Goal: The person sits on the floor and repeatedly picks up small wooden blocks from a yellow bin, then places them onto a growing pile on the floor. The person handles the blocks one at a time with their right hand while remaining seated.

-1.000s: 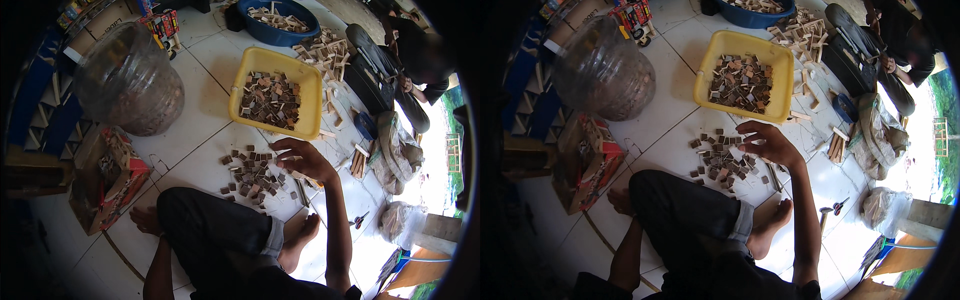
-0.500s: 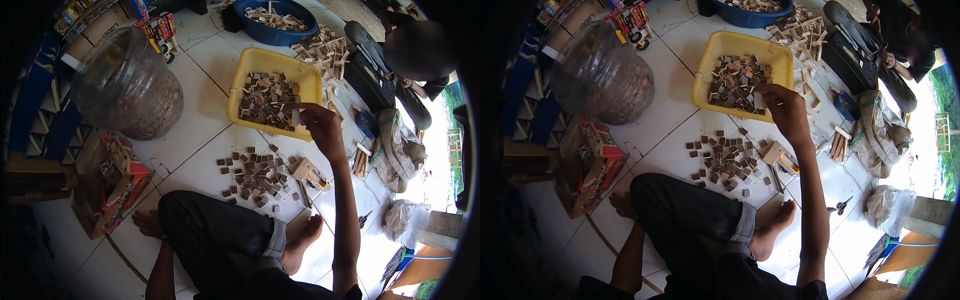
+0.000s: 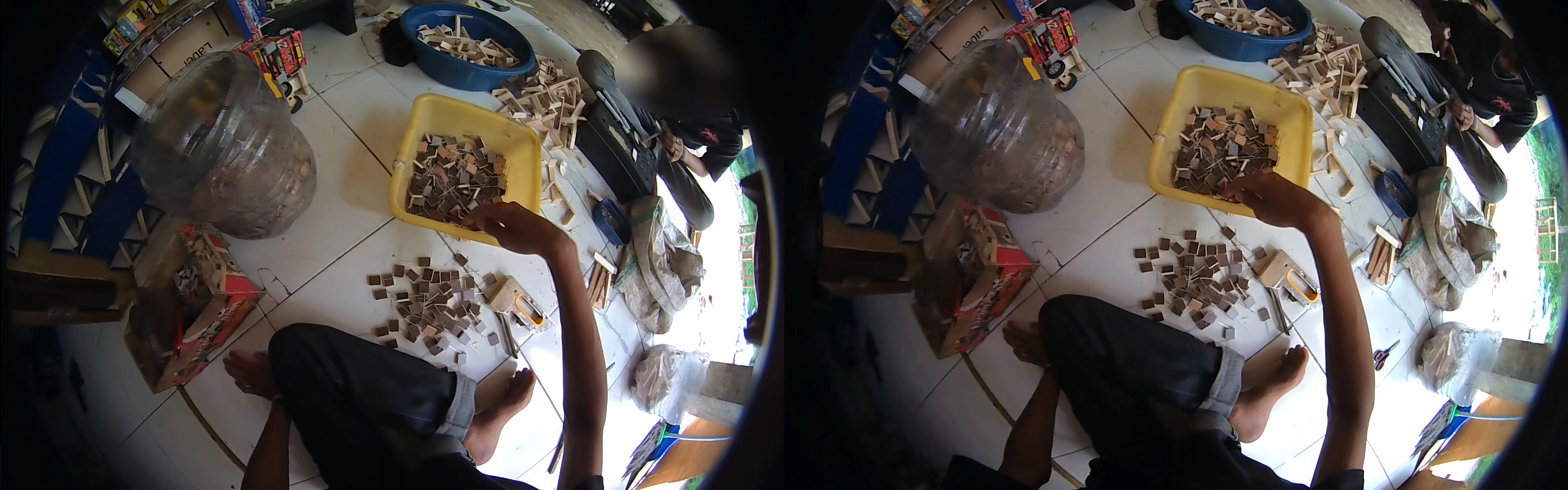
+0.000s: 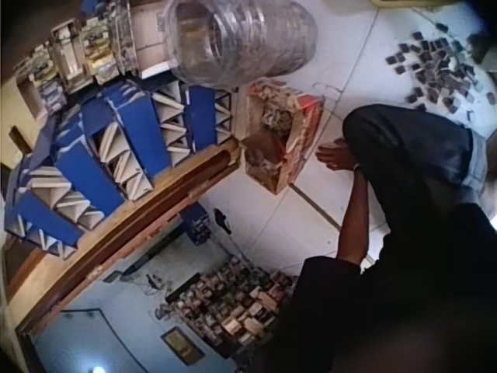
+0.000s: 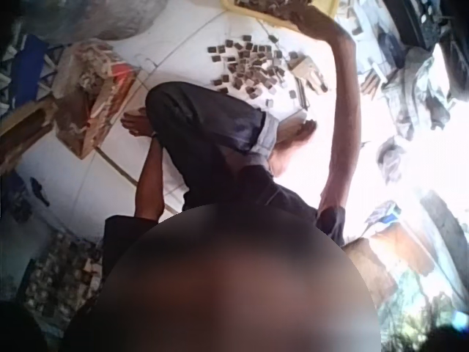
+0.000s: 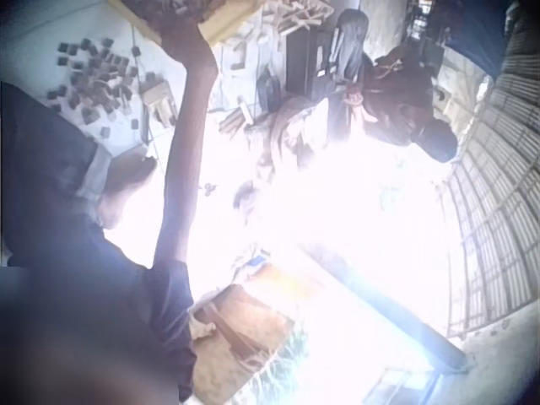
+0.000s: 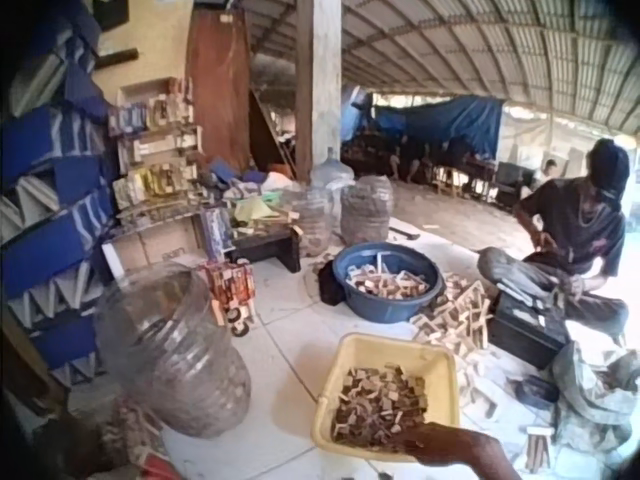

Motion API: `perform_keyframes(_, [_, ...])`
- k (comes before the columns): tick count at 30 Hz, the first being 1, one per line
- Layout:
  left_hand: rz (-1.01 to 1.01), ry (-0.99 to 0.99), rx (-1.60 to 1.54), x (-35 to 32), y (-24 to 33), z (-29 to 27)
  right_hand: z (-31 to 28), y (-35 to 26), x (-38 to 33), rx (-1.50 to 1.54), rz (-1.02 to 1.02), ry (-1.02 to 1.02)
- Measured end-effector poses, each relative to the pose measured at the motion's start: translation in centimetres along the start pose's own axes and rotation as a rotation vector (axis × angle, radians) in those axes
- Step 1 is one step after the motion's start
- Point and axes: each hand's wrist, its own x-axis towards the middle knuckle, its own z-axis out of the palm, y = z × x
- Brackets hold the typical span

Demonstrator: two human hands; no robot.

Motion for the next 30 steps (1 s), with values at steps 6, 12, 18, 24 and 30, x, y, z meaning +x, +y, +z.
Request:
perform_keyframes(6, [-0.046, -0.049, -0.042, 0.2, 0.0, 0.3, 0.3, -5.2, -1.7, 0.003, -0.032, 0.245])
perform_keyframes(12, [-0.066, -0.135, -0.096, 0.3, -0.3, 0.0, 10.2, -6.4, -4.7, -0.094, -0.119, 0.124])
perform_keyframes(18, [-0.067, -0.137, -0.094, 0.4, -0.2, 0.0, 20.5, -3.9, -6.5, -0.574, -0.063, 0.214])
perform_keyframes(24, [-0.020, -0.020, 0.043, 0.1, -0.1, 1.6, 19.2, -3.0, -7.2, -0.320, -0.079, 0.177])
perform_keyframes(30, [0.043, 0.247, 0.352, -0.3, 0.0, 4.1, 8.8, -4.0, -4.9, 0.294, -0.084, 0.444])
